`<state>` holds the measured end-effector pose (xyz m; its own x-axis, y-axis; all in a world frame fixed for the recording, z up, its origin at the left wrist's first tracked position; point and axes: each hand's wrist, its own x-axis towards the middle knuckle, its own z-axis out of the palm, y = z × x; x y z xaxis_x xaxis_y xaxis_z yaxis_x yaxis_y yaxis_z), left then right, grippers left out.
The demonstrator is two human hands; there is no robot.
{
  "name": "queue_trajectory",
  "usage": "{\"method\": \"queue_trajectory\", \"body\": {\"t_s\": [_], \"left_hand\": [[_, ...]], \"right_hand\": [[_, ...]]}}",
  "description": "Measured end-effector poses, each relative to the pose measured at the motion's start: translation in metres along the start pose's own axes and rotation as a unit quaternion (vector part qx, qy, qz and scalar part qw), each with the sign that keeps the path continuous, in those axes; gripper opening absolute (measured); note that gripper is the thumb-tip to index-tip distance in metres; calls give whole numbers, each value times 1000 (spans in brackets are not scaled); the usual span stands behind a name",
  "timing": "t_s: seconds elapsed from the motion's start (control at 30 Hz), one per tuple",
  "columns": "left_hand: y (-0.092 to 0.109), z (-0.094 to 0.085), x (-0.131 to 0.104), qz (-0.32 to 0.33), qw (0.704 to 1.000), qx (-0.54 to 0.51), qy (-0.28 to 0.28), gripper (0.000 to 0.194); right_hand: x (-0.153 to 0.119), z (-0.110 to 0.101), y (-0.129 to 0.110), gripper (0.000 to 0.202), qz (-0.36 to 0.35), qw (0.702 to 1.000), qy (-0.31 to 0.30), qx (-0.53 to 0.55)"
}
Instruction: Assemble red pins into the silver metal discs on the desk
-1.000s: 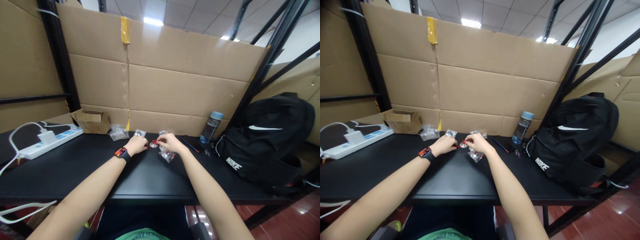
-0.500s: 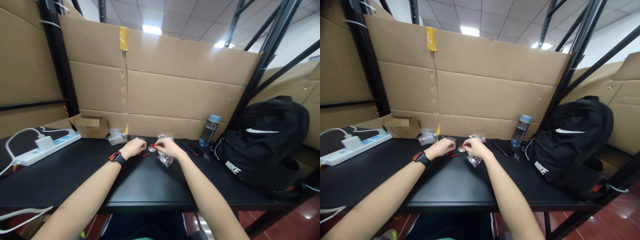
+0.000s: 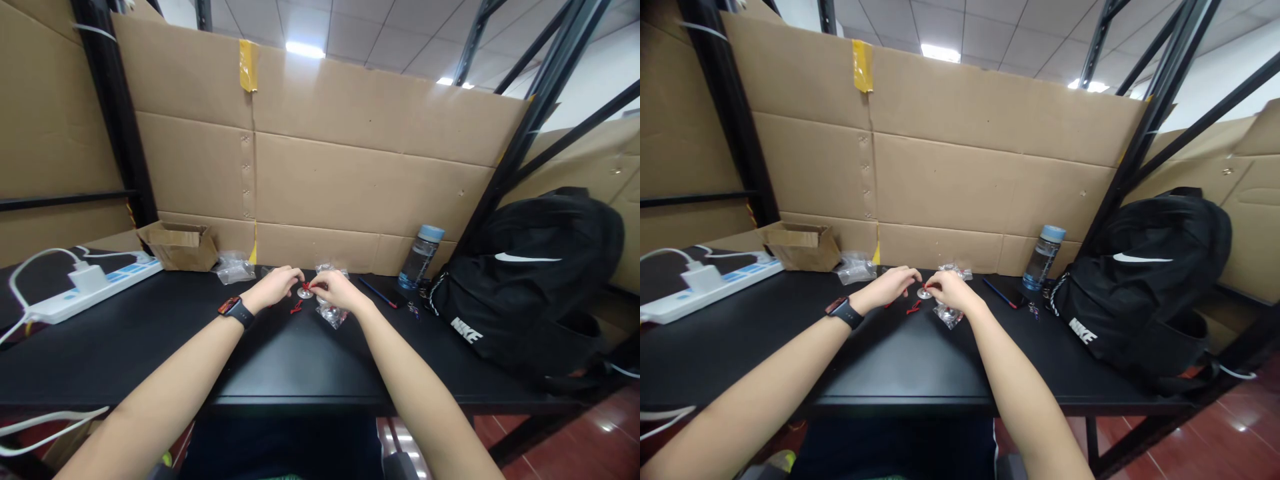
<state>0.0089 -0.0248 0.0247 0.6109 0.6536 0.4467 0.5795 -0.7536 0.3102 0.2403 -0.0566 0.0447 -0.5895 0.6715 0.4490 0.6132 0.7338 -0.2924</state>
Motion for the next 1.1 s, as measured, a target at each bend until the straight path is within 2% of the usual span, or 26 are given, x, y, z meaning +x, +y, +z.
{"method": "queue_trajectory", "body": {"t_s": [0.1, 0.23, 0.33, 0.4, 0.47, 0.53, 0.63, 0.7, 0.8, 0.93, 1.1], "left_hand": [[8, 0, -1, 15, 994, -83, -67, 20], [17, 9, -4, 19, 976, -142, -165, 18], [19, 21, -3, 28, 972, -131, -194, 17], [17, 27, -2, 51, 985, -75, -150, 15], [13, 29, -1, 58, 996, 1, -70, 16], [6, 28, -1, 45, 997, 50, -23, 25], [-5, 26, -2, 32, 996, 61, -54, 36], [-12, 27, -2, 29, 995, 60, -79, 31], [-18, 29, -2, 13, 994, 63, -86, 30], [-16, 32, -1, 4, 995, 75, -67, 34], [0, 29, 1, 30, 998, 57, 2, 27]], "right_hand": [[-1, -2, 0, 13, 19, 1000, -7, 12], [-3, -8, -1, 26, 50, 999, -1, 22], [-4, -10, -1, 21, 58, 998, -1, 19], [-4, -10, -1, 16, 58, 998, -7, 20], [-4, -10, -1, 14, 54, 998, -13, 22], [-4, -9, -2, 13, 47, 999, -15, 22], [-4, -9, -2, 13, 42, 999, -17, 20], [-4, -9, -3, 13, 43, 999, -21, 18], [-4, -9, -4, 14, 47, 998, -31, 17], [-5, -10, -4, 15, 49, 998, -31, 16], [-4, -9, 7, 13, 92, 996, 13, -5]]}}
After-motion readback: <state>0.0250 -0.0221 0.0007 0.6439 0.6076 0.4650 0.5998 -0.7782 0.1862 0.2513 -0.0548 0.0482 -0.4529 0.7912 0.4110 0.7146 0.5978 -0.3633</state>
